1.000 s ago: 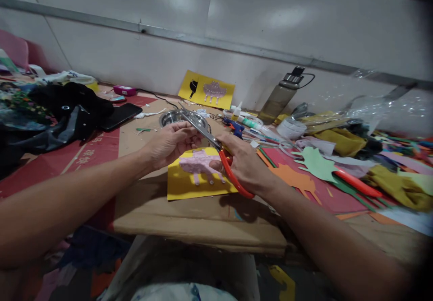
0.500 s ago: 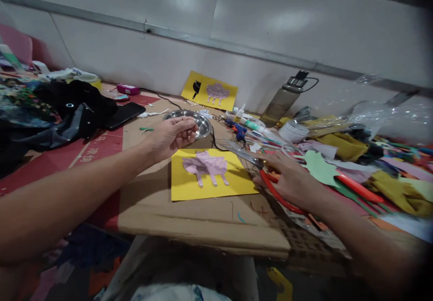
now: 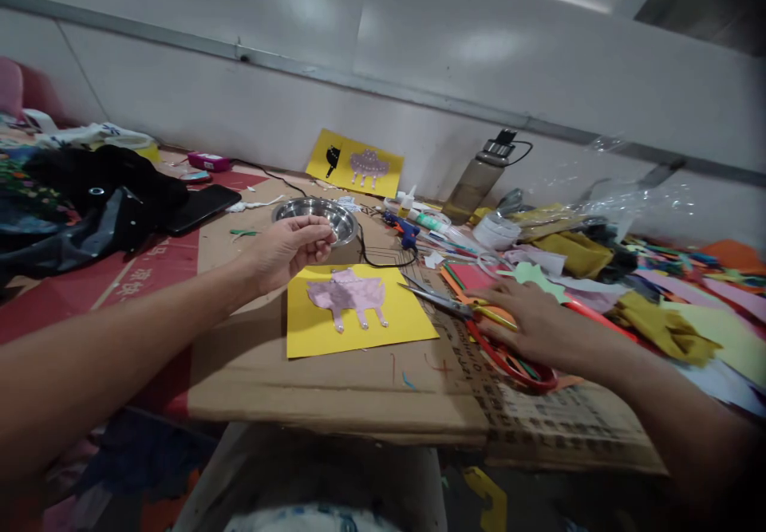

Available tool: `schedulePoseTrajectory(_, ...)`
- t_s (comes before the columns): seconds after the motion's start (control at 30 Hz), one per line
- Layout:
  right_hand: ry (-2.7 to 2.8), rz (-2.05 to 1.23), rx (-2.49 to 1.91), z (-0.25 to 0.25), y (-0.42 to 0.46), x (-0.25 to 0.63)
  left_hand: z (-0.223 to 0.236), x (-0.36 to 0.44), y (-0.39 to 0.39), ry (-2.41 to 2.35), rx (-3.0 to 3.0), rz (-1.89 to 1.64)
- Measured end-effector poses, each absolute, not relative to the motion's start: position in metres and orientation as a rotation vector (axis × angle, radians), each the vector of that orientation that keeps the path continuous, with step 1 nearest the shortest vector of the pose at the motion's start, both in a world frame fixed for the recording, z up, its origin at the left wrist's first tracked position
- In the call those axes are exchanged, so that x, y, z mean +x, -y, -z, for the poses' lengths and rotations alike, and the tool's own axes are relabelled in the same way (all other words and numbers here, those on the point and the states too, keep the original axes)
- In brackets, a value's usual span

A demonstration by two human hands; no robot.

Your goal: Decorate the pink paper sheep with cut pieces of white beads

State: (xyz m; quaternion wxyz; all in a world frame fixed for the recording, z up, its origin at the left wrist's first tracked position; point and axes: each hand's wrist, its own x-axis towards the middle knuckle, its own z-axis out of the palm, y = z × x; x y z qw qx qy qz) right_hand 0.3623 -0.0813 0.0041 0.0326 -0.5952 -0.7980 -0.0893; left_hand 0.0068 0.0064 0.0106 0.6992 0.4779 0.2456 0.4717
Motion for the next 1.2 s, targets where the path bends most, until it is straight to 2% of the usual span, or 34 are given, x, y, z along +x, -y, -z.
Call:
schedulePoseTrajectory(0.13,2.402,0.134,-1.697,-0.008,0.063,0.332,-0.009,0.007,-0.007,-0.557,1.075,-1.041)
schedulePoseTrajectory(0.4,2.802,0.001,-1.509,-0.007,0.022,0.322,-0.013,0.007,-0.004,-0.601,1.051,-1.041)
schedulePoseTrajectory(0.67,3.088,-0.322,-1.492,-0.031,0.001,0.305,-0.010,0.006,-0.005,-0.599,1.082,-1.034)
schedulePoseTrajectory(0.8,3.119,-0.319,-1.571,-0.032,0.001,0.304,-0.010,0.005,-0.005,-0.607,1.082,-1.036)
schedulePoseTrajectory(1.03,2.945,-0.041,-1.453,-0.017,0.019,0.311,-0.011,0.007,-0.004,-0.627,1.055,-1.033)
schedulePoseTrajectory(1.2,2.874,-0.076,-1.407,-0.012,0.023,0.314,-0.008,0.007,-0.006,-0.615,1.073,-1.035)
